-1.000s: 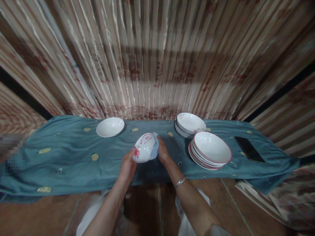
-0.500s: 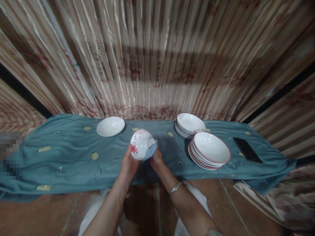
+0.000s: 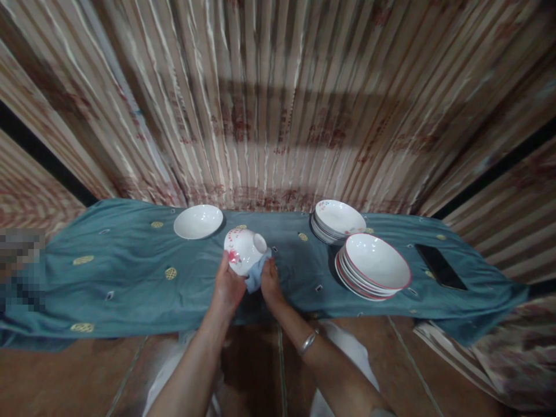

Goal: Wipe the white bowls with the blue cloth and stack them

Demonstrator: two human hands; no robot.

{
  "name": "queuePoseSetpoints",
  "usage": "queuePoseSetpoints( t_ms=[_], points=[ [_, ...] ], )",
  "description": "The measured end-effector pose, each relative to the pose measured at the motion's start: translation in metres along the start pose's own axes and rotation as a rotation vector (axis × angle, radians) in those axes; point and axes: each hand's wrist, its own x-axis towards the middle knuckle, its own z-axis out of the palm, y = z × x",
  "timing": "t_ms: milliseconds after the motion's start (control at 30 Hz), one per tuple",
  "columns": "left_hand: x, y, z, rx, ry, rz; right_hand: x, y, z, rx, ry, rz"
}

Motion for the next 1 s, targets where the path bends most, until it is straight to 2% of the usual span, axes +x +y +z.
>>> queuePoseSetpoints(
  t_ms=[133,300,500,633,833,1000],
  points=[
    [0.005,0.001,-0.007,-0.014,0.017,0.043,-0.011,-0.015,0.005,-0.066,0.044,0.12],
    [0.004,0.004,-0.005,-0.048,0.019,0.041,-0.016,-0.029,0.001,-0.073,-0.011,0.062],
    [-0.002,0.005,0.006,-0.094,0.026,0.029,-0.026,-0.033,-0.003,-0.124,-0.046,0.048],
    [-0.003,0.004,0.007,-0.067,0.005,0.023,-0.04,-0.038,-0.005,-0.182,-0.109,-0.043],
    [-0.003,0.005,0.005,-0.057,0.049,0.0,-0.055,-0.052,-0.011,-0.261,-0.185,-0.198],
    [-0.007,0.005,0.005,-0.048,0.047,-0.013,-0.055,-0.056,-0.018,-0.429,-0.23,-0.439]
  ],
)
